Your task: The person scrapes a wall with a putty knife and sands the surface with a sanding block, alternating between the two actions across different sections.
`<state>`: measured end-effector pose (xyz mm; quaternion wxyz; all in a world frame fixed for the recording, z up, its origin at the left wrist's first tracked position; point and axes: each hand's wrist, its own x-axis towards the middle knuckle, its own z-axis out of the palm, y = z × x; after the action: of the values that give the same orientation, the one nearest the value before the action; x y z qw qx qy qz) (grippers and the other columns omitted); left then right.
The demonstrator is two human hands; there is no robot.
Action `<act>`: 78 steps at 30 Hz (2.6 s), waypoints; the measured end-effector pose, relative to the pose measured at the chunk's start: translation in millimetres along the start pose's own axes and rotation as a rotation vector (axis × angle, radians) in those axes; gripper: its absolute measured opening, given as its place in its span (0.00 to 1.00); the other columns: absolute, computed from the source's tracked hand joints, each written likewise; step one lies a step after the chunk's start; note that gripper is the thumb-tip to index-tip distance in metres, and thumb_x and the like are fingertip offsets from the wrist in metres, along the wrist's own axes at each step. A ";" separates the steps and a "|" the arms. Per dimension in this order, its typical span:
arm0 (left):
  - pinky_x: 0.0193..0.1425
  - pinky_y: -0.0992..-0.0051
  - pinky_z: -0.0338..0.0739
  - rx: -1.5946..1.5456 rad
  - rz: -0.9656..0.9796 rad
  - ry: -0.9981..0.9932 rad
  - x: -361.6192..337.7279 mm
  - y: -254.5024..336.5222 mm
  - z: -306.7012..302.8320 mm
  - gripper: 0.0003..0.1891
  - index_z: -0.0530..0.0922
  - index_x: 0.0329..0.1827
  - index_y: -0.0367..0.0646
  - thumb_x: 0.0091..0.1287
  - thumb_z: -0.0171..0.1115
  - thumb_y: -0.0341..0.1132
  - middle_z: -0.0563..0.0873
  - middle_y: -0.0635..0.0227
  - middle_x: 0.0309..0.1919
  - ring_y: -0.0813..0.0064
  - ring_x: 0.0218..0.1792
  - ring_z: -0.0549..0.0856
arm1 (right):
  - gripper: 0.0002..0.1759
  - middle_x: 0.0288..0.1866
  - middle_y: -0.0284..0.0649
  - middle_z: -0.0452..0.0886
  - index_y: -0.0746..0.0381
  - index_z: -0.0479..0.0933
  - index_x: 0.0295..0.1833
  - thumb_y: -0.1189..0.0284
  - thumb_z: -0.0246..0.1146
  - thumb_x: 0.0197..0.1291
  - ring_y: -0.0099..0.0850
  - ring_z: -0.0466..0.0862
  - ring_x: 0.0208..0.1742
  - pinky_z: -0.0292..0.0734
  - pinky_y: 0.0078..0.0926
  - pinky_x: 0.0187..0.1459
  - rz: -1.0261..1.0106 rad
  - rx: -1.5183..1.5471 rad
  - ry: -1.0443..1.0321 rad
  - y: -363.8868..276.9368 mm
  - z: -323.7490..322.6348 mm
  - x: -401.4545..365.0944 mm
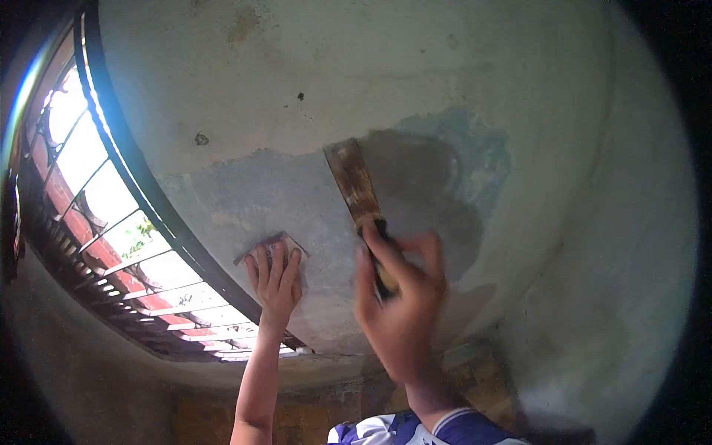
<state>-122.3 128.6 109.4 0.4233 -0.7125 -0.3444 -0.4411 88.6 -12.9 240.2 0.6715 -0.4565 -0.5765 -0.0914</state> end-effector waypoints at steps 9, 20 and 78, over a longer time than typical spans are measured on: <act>0.70 0.46 0.67 -0.412 -0.062 -0.082 -14.3 -15.2 -83.4 0.16 0.82 0.47 0.45 0.59 0.55 0.20 0.83 0.64 0.60 0.51 0.67 0.76 | 0.18 0.36 0.39 0.73 0.61 0.84 0.54 0.81 0.68 0.56 0.28 0.78 0.32 0.73 0.25 0.33 0.007 -0.093 0.123 -0.2 0.0 -32.2; 0.68 0.46 0.69 -0.635 -0.115 -0.136 -76.4 -16.2 -123.2 0.08 0.80 0.47 0.45 0.69 0.57 0.26 0.85 0.61 0.55 0.46 0.63 0.78 | 0.13 0.30 0.35 0.74 0.63 0.86 0.48 0.79 0.69 0.56 0.22 0.75 0.30 0.70 0.22 0.34 -0.027 -0.147 0.136 40.5 -11.3 10.4; 0.75 0.60 0.64 -0.083 0.088 0.001 14.5 -19.9 -14.3 0.14 0.85 0.51 0.63 0.62 0.66 0.36 0.84 0.81 0.58 0.69 0.68 0.73 | 0.15 0.32 0.34 0.75 0.60 0.87 0.49 0.80 0.71 0.55 0.24 0.79 0.32 0.74 0.23 0.33 -0.041 -0.249 0.069 35.0 -34.4 13.6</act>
<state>-138.9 125.4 132.3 0.4126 -0.7435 -0.2941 -0.4364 139.5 -12.2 236.9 0.6269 -0.5210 -0.5466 -0.1917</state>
